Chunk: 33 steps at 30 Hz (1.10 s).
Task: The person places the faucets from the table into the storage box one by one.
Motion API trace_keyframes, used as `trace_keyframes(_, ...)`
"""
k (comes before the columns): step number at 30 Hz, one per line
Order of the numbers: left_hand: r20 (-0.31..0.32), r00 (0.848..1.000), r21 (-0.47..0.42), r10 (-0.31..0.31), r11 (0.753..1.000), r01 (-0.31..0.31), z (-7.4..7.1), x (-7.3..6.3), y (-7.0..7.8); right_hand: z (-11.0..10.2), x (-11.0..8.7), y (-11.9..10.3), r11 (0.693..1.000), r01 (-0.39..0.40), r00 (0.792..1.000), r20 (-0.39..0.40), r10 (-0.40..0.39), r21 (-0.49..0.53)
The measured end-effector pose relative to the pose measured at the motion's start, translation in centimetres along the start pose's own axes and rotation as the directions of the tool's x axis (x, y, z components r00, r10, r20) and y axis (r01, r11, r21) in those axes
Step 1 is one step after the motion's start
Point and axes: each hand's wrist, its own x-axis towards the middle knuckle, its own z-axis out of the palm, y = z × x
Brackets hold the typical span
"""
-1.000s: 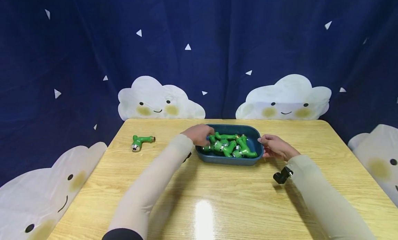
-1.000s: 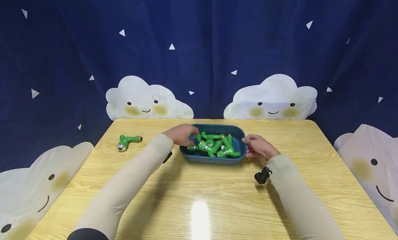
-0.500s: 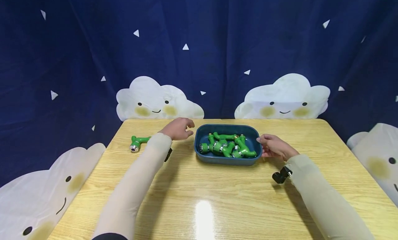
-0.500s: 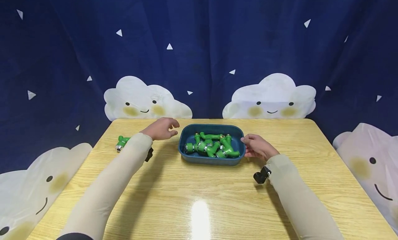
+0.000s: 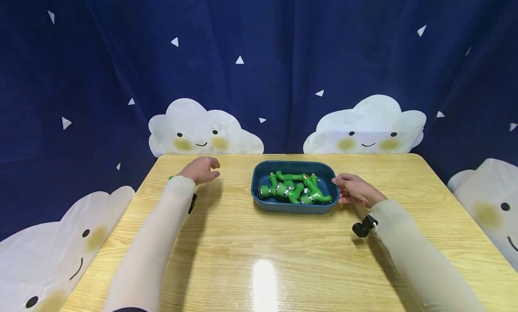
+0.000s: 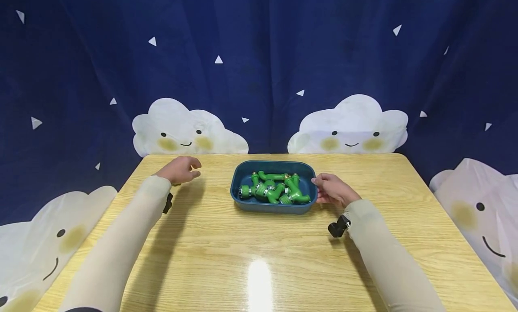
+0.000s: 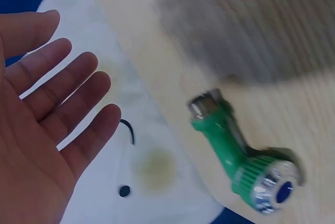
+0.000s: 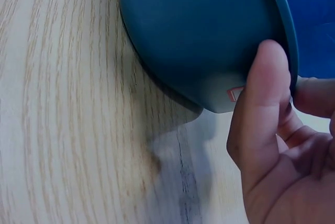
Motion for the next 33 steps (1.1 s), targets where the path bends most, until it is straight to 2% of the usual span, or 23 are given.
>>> trace_keyframes(6,-0.017,0.997,-0.01,-0.078,0.997,0.078,0.1,-1.0,-2.2,0.1,0.0,-0.1,1.0,0.0,1.0,-0.001,0.0,-0.013)
trace_keyframes(13,-0.02,0.985,-0.028,-0.17,0.985,0.17,0.7,-2.2,-4.4,0.1,0.2,-0.2,1.0,-0.011,1.0,0.001,0.011,-0.019)
trace_keyframes(18,-0.024,0.979,-0.039,-0.204,0.978,0.203,0.6,-2.7,-5.0,-0.1,0.3,-0.1,1.0,-0.007,1.0,-0.004,0.007,-0.013)
trace_keyframes(23,-0.026,0.97,-0.013,-0.242,0.97,0.242,0.2,-2.9,-5.2,-0.2,0.3,-0.1,1.0,-0.002,1.0,0.001,0.002,-0.008)
trace_keyframes(29,-0.05,0.946,0.026,-0.321,0.946,0.323,0.3,-3.2,-5.4,-0.2,0.0,-0.1,1.0,-0.004,1.0,-0.003,0.004,-0.012)
trace_keyframes(33,-0.061,0.913,0.022,-0.403,0.914,0.405,0.9,-3.5,-5.5,-0.1,0.0,0.0,1.0,-0.012,1.0,-0.01,0.012,-0.01)
